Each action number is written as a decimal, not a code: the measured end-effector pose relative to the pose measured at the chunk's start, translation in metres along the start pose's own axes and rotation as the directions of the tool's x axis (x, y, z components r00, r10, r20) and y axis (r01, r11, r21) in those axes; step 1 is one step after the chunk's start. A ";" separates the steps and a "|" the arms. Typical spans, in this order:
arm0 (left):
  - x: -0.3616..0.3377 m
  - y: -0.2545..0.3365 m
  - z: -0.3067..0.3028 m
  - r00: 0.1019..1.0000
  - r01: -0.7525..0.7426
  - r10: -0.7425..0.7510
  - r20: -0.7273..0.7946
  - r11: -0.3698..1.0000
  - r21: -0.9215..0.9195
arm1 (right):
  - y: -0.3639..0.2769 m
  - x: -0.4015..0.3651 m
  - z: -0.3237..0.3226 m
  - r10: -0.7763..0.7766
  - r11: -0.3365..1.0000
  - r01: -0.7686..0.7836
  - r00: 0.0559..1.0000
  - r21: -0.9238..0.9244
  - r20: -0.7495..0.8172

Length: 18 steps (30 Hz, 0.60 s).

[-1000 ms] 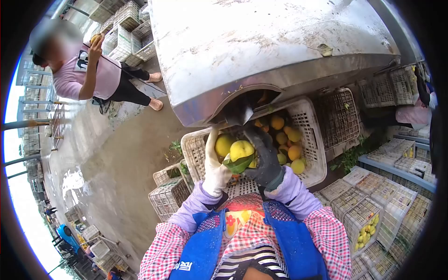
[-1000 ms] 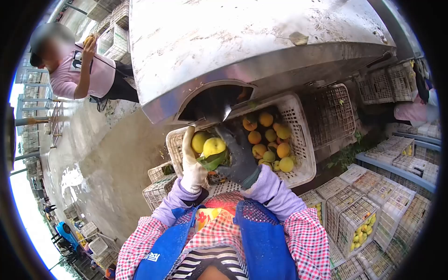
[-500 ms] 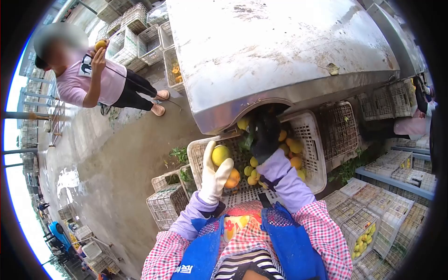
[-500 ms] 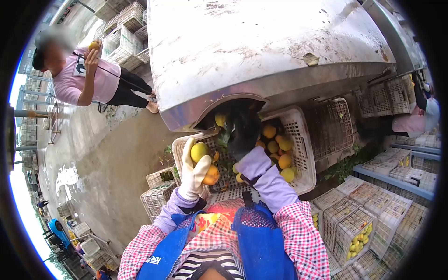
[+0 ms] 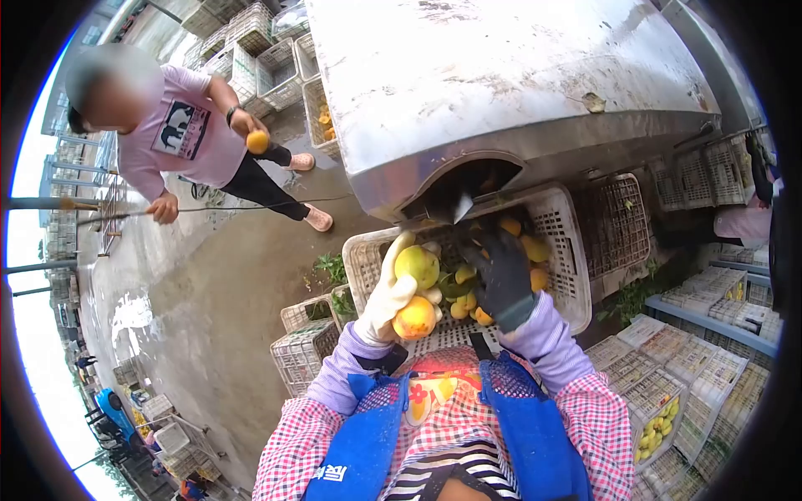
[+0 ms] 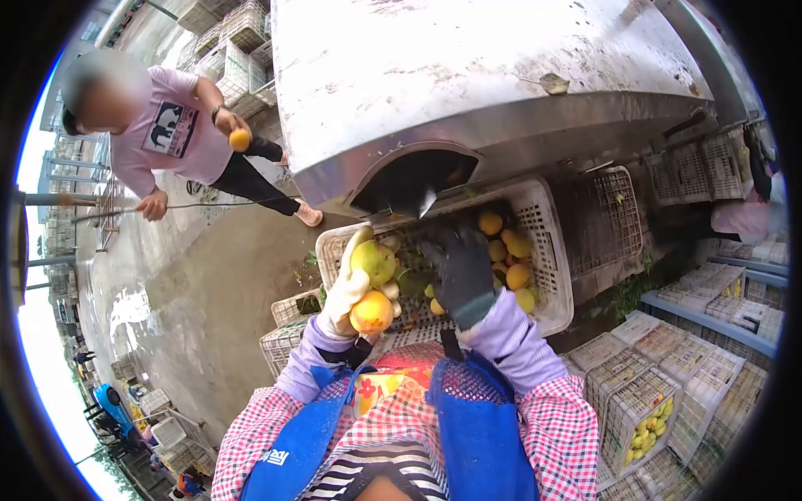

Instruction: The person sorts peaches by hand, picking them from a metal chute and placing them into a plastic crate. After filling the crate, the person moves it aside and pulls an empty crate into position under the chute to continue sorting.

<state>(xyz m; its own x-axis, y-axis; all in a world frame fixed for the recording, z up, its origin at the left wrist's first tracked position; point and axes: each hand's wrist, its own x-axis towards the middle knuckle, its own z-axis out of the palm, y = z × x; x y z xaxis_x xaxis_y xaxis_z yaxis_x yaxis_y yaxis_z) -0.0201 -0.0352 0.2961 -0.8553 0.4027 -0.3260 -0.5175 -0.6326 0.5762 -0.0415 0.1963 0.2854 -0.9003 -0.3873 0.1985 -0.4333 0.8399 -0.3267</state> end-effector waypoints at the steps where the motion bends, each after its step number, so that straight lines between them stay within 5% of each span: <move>1: 0.001 -0.001 0.002 1.000 -0.015 0.014 0.019 0.999 0.029 | 0.000 -0.012 0.003 -0.038 0.972 0.049 0.998 -0.229 0.050; 2: 0.000 -0.002 0.005 1.000 -0.020 0.019 0.014 0.999 0.035 | -0.005 -0.017 0.003 -0.035 0.946 0.039 0.999 -0.322 0.018; 3: 0.002 -0.002 0.006 1.000 -0.006 0.005 0.025 0.998 0.059 | -0.007 -0.020 0.001 0.018 1.000 -0.019 0.999 -0.021 -0.034; 5: 0.004 -0.002 0.006 0.999 0.023 -0.028 0.045 0.994 0.108 | -0.015 -0.021 -0.003 0.158 0.821 -0.085 0.984 0.565 -0.082; 8: 0.008 -0.008 0.012 0.998 0.047 -0.060 0.020 0.917 0.397 | -0.026 -0.015 0.008 0.220 0.665 -0.163 0.975 0.729 0.017; 11: 0.005 -0.002 0.029 0.973 -0.098 0.026 0.229 0.945 0.311 | -0.025 -0.013 0.021 0.304 0.370 -0.270 0.939 0.889 0.159; 15: 0.013 0.003 0.013 0.996 -0.093 0.066 0.066 0.788 0.609 | -0.022 -0.002 0.012 0.174 0.787 -0.047 0.974 0.615 -0.148; 18: 0.020 0.002 0.018 0.988 -0.153 0.137 0.075 0.751 0.642 | -0.025 0.004 0.015 0.273 0.697 -0.025 0.933 0.716 -0.233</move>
<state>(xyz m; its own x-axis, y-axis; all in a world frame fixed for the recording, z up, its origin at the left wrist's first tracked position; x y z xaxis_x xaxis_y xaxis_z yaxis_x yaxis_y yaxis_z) -0.0375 -0.0171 0.3041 -0.9136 0.3609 -0.1871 -0.2416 -0.1121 0.9639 -0.0350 0.1683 0.2807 -0.9493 -0.0433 0.3113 -0.3081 0.3233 -0.8947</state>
